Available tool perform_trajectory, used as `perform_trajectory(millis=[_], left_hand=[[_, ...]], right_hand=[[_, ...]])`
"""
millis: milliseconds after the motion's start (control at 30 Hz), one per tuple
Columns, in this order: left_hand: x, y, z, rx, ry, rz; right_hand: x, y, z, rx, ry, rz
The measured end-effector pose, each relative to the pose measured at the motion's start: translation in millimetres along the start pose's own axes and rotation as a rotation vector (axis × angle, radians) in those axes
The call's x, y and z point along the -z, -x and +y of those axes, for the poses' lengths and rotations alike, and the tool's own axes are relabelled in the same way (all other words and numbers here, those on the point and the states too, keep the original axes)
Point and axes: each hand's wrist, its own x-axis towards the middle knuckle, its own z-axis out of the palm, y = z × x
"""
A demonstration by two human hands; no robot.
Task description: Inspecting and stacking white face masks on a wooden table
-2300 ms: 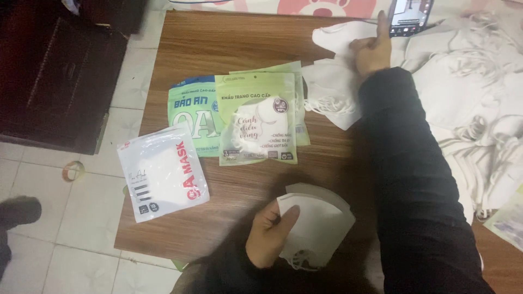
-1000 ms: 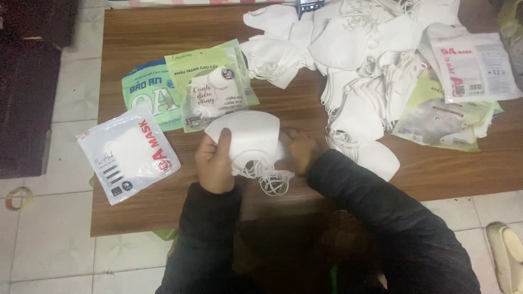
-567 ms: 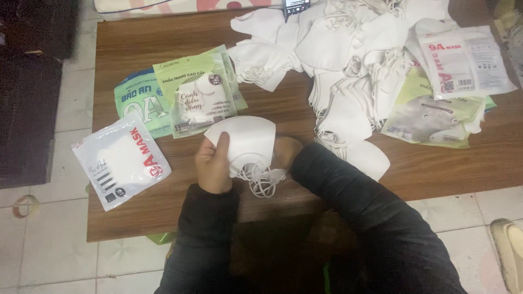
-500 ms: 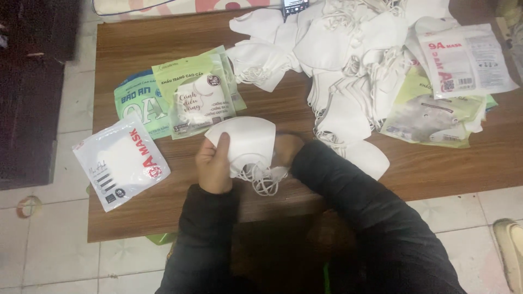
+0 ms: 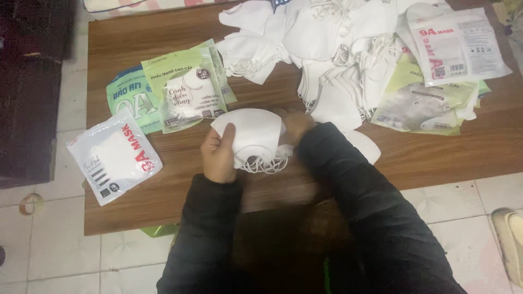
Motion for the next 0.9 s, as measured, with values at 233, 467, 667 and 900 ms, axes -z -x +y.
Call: perform_trajectory(millis=[233, 467, 667, 900], left_hand=[[-7.0, -16.6, 20.4, -0.036, 0.05, 0.002], [28.9, -36.5, 5.7, 0.023, 0.026, -0.004], [42.8, -38.1, 14.2, 0.022, 0.018, -0.006], [58.8, -55.7, -13.9, -0.063, -0.206, -0.065]], right_hand=[[60.9, 52.7, -45.0, -0.127, 0.147, 0.022], [106.4, 82.3, -91.9, -0.115, 0.202, -0.026], [92.7, 70.8, -56.5, -0.088, -0.136, 0.295], [117.1, 86.8, -49.4, -0.056, -0.878, 0.381]])
